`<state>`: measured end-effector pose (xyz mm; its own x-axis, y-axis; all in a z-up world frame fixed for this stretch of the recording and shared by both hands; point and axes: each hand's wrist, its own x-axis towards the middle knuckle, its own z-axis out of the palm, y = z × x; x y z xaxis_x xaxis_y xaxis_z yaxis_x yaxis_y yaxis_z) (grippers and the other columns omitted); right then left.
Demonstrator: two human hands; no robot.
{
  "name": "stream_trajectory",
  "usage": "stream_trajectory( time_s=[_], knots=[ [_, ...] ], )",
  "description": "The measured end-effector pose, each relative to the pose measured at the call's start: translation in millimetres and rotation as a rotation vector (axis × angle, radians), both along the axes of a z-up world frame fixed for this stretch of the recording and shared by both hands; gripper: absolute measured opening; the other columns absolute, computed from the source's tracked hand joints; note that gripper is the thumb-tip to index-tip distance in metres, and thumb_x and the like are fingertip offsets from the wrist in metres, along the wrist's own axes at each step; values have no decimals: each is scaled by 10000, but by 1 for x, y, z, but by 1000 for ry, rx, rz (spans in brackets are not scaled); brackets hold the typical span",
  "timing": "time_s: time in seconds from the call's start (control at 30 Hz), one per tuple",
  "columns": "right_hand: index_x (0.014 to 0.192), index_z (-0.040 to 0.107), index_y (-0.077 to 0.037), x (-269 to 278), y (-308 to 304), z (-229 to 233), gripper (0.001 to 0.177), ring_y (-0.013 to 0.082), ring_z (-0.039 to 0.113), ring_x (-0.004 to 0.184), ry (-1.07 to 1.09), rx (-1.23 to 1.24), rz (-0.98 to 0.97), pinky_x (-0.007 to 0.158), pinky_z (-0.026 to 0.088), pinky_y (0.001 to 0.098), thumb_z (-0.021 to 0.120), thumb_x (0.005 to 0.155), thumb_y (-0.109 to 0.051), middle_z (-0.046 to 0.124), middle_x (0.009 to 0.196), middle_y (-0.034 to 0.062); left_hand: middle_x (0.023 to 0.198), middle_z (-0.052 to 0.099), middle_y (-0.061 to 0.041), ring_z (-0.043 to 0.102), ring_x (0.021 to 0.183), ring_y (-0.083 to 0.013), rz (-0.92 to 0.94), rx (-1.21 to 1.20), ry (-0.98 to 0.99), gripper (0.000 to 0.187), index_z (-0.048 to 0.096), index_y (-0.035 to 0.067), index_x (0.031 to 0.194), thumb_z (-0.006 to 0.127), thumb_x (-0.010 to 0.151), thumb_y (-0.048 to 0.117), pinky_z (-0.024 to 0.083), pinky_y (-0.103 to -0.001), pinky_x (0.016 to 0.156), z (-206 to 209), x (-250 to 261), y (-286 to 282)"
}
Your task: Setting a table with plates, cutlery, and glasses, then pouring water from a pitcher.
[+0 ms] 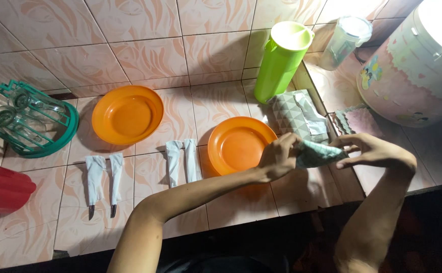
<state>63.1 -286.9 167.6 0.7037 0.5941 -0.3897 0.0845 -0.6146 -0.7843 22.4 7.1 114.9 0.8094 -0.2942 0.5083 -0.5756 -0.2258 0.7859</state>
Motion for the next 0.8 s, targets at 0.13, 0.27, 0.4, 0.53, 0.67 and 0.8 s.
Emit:
stream_trajectory(
  time_s=[0.13, 0.27, 0.4, 0.53, 0.67, 0.8],
  knots=[
    [1160, 741, -49, 14, -8, -18, 405, 177, 689, 1000, -215, -169, -2, 902, 571, 346, 859, 806, -205, 755, 1057, 52, 909, 675, -79, 677, 764, -201, 7, -95, 131, 250, 624, 54, 994, 731, 875, 246, 539, -353, 658, -16, 24, -15],
    [1353, 548, -76, 15, -3, -11, 578, 137, 625, 980, -254, 81, -328, 791, 498, 323, 765, 828, -181, 705, 1111, 58, 952, 685, -60, 686, 835, -187, 56, -261, 366, 299, 583, 60, 1137, 674, 887, 195, 566, -339, 738, -35, 52, -31],
    [1451, 427, -137, 26, -15, -15, 637, 166, 619, 830, -198, 242, -568, 600, 481, 322, 783, 923, -132, 725, 1076, 120, 1047, 596, -29, 648, 962, -193, -22, -499, 589, 453, 437, 103, 1218, 731, 880, 173, 564, -372, 832, -15, 63, -35],
    [1268, 484, -107, 32, 4, 15, 488, 61, 620, 907, -397, 417, -566, 687, 519, 249, 760, 866, -126, 630, 1065, -30, 1126, 570, -66, 617, 1080, -225, -87, -482, 335, 421, 484, 70, 1203, 751, 880, 112, 505, -395, 946, -69, 104, -69],
    [1043, 687, -6, 51, 5, 29, 146, 112, 629, 944, -660, 155, -545, 830, 512, 296, 780, 939, -47, 709, 976, 71, 1159, 686, -81, 647, 1101, -201, -209, -457, 218, 292, 668, 64, 1179, 719, 908, 162, 523, -371, 981, -97, 136, -103],
    [1076, 809, -84, 55, 22, 56, 162, 186, 702, 875, -753, -180, -664, 766, 541, 343, 813, 915, -90, 758, 1021, 132, 1165, 705, -81, 668, 1063, -204, -142, -266, 194, 344, 715, 182, 1237, 693, 897, 224, 542, -370, 969, -68, 138, -102]
  ],
)
